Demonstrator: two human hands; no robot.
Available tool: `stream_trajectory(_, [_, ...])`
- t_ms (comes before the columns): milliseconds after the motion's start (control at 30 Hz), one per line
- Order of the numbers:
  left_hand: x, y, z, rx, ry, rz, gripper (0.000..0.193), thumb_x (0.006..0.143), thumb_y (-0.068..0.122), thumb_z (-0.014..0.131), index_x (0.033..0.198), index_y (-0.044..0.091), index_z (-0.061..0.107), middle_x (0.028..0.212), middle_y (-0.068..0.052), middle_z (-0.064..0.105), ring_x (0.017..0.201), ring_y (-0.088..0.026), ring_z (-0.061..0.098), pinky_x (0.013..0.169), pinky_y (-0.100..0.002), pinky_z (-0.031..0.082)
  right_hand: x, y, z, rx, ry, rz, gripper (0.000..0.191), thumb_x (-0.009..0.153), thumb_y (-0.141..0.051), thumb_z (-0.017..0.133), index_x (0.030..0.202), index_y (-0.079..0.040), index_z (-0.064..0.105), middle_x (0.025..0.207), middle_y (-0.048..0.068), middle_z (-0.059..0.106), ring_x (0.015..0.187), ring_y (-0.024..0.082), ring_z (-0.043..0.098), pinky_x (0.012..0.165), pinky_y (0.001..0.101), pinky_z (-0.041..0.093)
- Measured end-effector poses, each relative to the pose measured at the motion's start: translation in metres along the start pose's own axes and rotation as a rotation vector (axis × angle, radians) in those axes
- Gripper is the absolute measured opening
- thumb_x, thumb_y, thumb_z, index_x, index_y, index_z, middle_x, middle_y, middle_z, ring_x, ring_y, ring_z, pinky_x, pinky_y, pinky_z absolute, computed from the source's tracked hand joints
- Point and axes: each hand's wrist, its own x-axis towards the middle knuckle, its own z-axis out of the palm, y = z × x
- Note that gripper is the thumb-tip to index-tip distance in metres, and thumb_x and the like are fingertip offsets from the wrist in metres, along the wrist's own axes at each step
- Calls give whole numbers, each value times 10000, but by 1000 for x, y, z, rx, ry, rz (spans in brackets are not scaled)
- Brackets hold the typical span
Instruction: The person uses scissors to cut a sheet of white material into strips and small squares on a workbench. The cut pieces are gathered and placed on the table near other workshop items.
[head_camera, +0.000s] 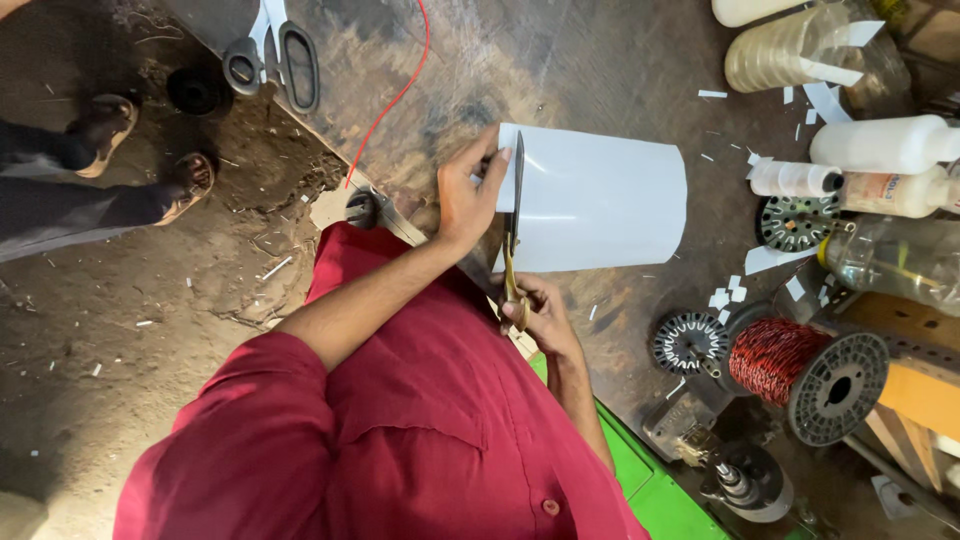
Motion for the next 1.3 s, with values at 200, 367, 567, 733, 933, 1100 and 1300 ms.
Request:
stream_trajectory(200, [14, -6, 5, -28, -20, 8, 359, 1017, 76, 661, 1367, -4, 637, 1069, -128, 758, 848, -110, 675, 715, -264, 557, 13, -22, 3, 27, -1, -25, 596, 848, -320, 802, 1245, 100, 655, 775, 51, 642, 633, 127, 626, 571, 275, 577])
stream_trajectory(367, [17, -10, 8, -32, -36, -24, 353, 1021, 88, 657, 1363, -1, 645, 1035, -129, 776, 822, -106, 672, 710, -263, 561, 35, -39, 2, 74, 15, -81, 719, 831, -486, 785, 1244, 91, 670, 763, 46, 619, 621, 119, 613, 531, 250, 541])
stream_trajectory(567, [26, -10, 3, -44, -64, -63, 333, 1024, 91, 648, 1345, 1, 650, 1038, -97, 776, 812, -82, 684, 703, -256, 573, 43, -34, 8, 76, 82, -11, 526, 803, -229, 819, 1198, 86, 671, 849, 67, 687, 584, 112, 605, 486, 244, 525])
stream_trajectory(733, [27, -7, -3, -60, -101, -85, 354, 1005, 68, 678, 1353, 5, 660, 1010, -87, 767, 830, -90, 656, 725, -262, 560, 40, -20, 3, 10, 183, -32, 316, 904, -84, 743, 1171, 74, 684, 788, 55, 656, 600, 103, 603, 500, 236, 503])
stream_trajectory(933, [43, 20, -36, 92, -240, -122, 501, 966, 64, 694, 1437, -12, 542, 1241, -89, 701, 1091, -130, 659, 952, -280, 532, 64, -31, -28, -226, 448, -177, 274, 918, -103, 710, 1155, 31, 679, 779, 31, 640, 598, 81, 574, 517, 247, 499])
stream_trajectory(1100, [27, 41, -42, -29, -349, -274, 285, 996, 30, 698, 1279, -12, 705, 1186, -133, 733, 1035, -164, 671, 916, -276, 553, 139, -120, -84, -589, 597, -512, 353, 918, -246, 762, 1130, 32, 710, 921, 57, 740, 826, 121, 658, 746, 305, 559])
stream_trajectory(1300, [-1, 47, -25, -263, -778, -175, 153, 850, -101, 603, 938, 20, 640, 1376, -228, 668, 1266, -308, 677, 1068, -334, 554, 59, -154, -78, -34, 463, -655, 265, 976, -136, 756, 1164, 33, 679, 813, -10, 578, 668, 60, 549, 573, 245, 450])
